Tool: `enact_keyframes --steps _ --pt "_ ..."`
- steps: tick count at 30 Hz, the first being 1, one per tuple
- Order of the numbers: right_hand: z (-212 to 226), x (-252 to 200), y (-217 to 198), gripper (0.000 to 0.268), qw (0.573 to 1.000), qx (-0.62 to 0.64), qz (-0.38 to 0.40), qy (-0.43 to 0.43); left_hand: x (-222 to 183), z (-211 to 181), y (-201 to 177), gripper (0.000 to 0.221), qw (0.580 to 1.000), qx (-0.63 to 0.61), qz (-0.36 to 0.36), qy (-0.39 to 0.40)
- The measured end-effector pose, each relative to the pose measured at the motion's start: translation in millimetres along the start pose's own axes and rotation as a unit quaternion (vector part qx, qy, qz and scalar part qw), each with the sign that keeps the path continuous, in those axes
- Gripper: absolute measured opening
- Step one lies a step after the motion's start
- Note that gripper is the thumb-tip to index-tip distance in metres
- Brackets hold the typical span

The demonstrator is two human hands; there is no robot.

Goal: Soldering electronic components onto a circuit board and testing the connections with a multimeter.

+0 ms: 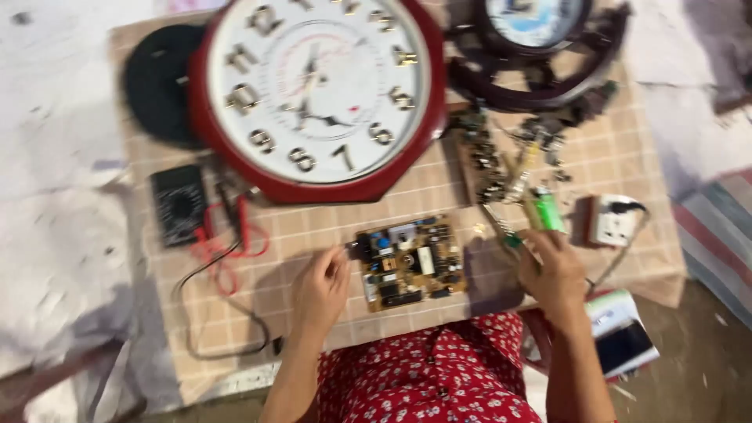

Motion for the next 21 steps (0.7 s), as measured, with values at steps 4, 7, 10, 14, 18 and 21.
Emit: enact_keyframes --steps 4,7,10,14,18,21 --pt "-13 -23 8 0.037 0.986 -0.154 0.054 0.047 -21 -1 19 0.035 0.988 -0.002 0.113 -0.108" --pt "-16 -26 15 0.049 0.967 -0.184 0.135 0.115 -22 -20 14 0.042 0.996 -0.003 0.074 -0.056" --pt "-8 -24 14 0.044 0.965 -0.134 0.181 0.138 -23 -32 16 0.056 0.974 -0.042 0.138 -0.177" --pt "-2 -28 5 0.046 0.962 0.018 0.236 0.139 -27 -40 16 0.073 0.986 -0.027 0.103 -0.131" --pt "-13 -38 -9 0.046 0.92 0.251 0.239 0.183 -42 -42 37 0.09 0.964 0.152 0.192 -0.105" --pt "-16 -39 -27 0.038 0.877 0.435 0.183 0.093 -53 -32 56 0.094 0.974 0.195 0.083 0.075"
Point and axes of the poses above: each hand's wrist, its own x-axis towards the middle knuckle, its own y-axis out of the palm, z = x × y, the point moved 5 cm from there along x, towards the middle knuckle, and after that the axes turned 1 degree about -z, right-handed, at the moved point
